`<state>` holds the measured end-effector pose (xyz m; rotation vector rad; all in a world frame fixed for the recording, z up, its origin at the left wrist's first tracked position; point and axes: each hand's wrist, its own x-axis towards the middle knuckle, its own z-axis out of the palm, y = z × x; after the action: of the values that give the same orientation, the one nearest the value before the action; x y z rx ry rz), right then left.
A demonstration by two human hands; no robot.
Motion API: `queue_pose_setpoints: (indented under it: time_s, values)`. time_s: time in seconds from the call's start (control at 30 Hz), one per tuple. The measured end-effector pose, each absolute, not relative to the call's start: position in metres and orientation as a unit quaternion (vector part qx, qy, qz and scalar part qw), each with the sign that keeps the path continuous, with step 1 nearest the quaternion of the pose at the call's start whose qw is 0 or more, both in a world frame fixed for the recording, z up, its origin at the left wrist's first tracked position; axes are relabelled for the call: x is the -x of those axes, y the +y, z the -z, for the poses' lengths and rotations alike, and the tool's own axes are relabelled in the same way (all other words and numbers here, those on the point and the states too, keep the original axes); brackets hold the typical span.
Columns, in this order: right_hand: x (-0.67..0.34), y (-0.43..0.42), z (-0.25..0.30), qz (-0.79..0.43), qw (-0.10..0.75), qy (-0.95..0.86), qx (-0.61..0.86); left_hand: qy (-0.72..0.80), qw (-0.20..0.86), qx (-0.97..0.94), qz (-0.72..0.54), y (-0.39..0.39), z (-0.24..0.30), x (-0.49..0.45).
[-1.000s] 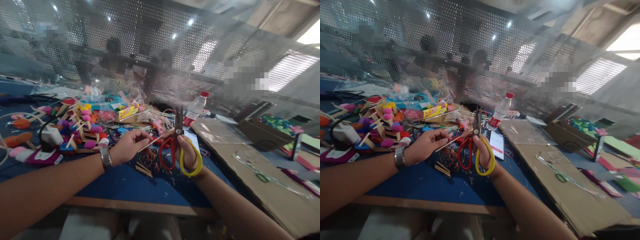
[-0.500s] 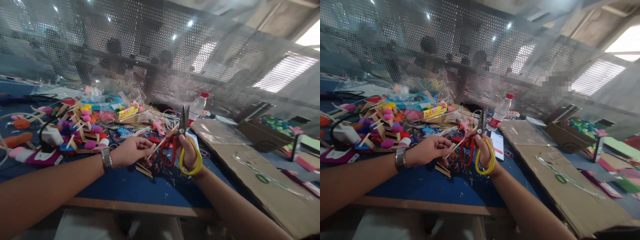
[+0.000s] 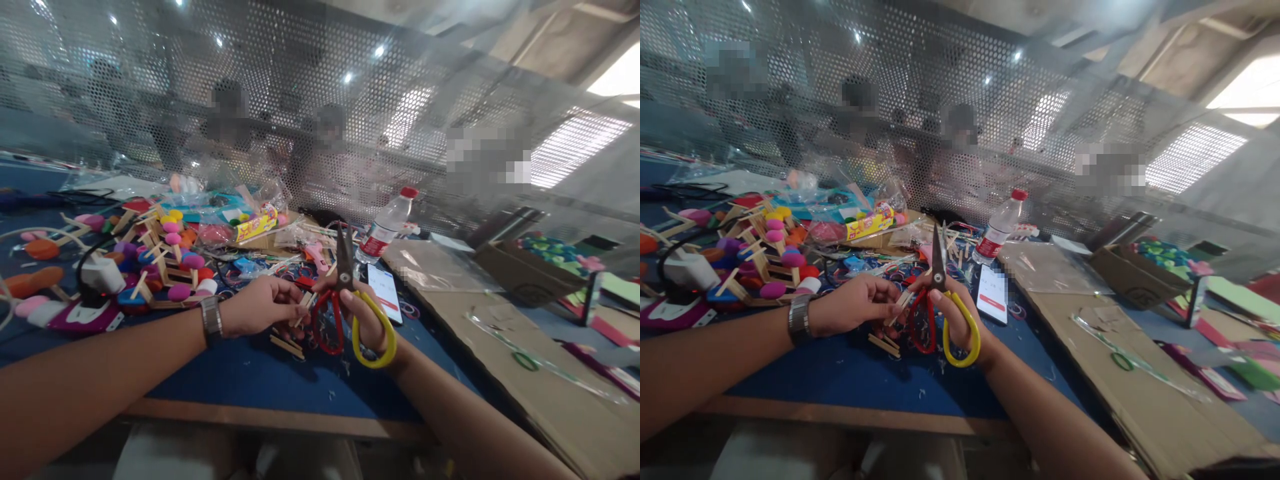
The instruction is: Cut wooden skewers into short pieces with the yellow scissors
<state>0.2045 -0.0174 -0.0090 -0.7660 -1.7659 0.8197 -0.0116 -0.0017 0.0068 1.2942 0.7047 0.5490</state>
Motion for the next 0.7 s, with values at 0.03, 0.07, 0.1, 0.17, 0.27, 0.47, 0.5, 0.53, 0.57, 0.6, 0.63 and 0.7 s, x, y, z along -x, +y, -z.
queue_pose_setpoints:
  time_s: [0.03, 0.07, 0.1, 0.17, 0.27, 0.47, 0.5, 0.53, 0.57, 0.6, 0.63, 0.7]
  values:
    - [-0.2041, -0.0193, 0.0069, -0.328, 0.487, -0.744, 0.319, 0.318, 0.709, -0.58, -0.245, -0.0018, -0.0069, 0.0114]
    - [-0.204, -0.0208, 0.0051, -0.317, 0.478, -0.754, 0.32, 0.318, 0.714, -0.574, -0.244, -0.0021, -0.007, 0.0112]
    - [-0.204, -0.022, 0.0039, -0.31, 0.474, -0.759, 0.321, 0.317, 0.721, -0.566, -0.243, -0.0024, -0.007, 0.0109]
    - [-0.2047, -0.0234, 0.0031, -0.306, 0.477, -0.758, 0.324, 0.316, 0.735, -0.549, -0.243, -0.0034, -0.0073, 0.0101]
    - [-0.2054, -0.0241, 0.0032, -0.305, 0.476, -0.758, 0.326, 0.314, 0.75, -0.531, -0.238, -0.0048, -0.0084, 0.0089]
    - [-0.2043, -0.0248, 0.0001, -0.29, 0.454, -0.776, 0.329, 0.319, 0.758, -0.516, -0.239, -0.0067, -0.0095, 0.008]
    - [-0.2042, -0.025, -0.0003, -0.287, 0.451, -0.778, 0.329, 0.32, 0.758, -0.517, -0.237, -0.0069, -0.0092, 0.008]
    - [-0.2041, -0.0252, -0.0007, -0.283, 0.449, -0.782, 0.328, 0.321, 0.757, -0.518, -0.236, -0.0071, -0.0088, 0.008]
    - [-0.204, -0.0256, -0.001, -0.279, 0.448, -0.785, 0.325, 0.32, 0.756, -0.52, -0.236, -0.0071, -0.0085, 0.008]
    - [-0.2038, -0.026, -0.0012, -0.276, 0.447, -0.787, 0.323, 0.318, 0.755, -0.523, -0.237, -0.0072, -0.0081, 0.008]
    - [-0.2036, -0.0265, -0.0015, -0.273, 0.448, -0.788, 0.322, 0.316, 0.753, -0.526, -0.236, -0.0071, -0.0079, 0.0079]
    - [-0.2029, -0.0278, -0.0021, -0.269, 0.449, -0.789, 0.321, 0.314, 0.754, -0.527, -0.235, -0.0069, -0.0076, 0.0077]
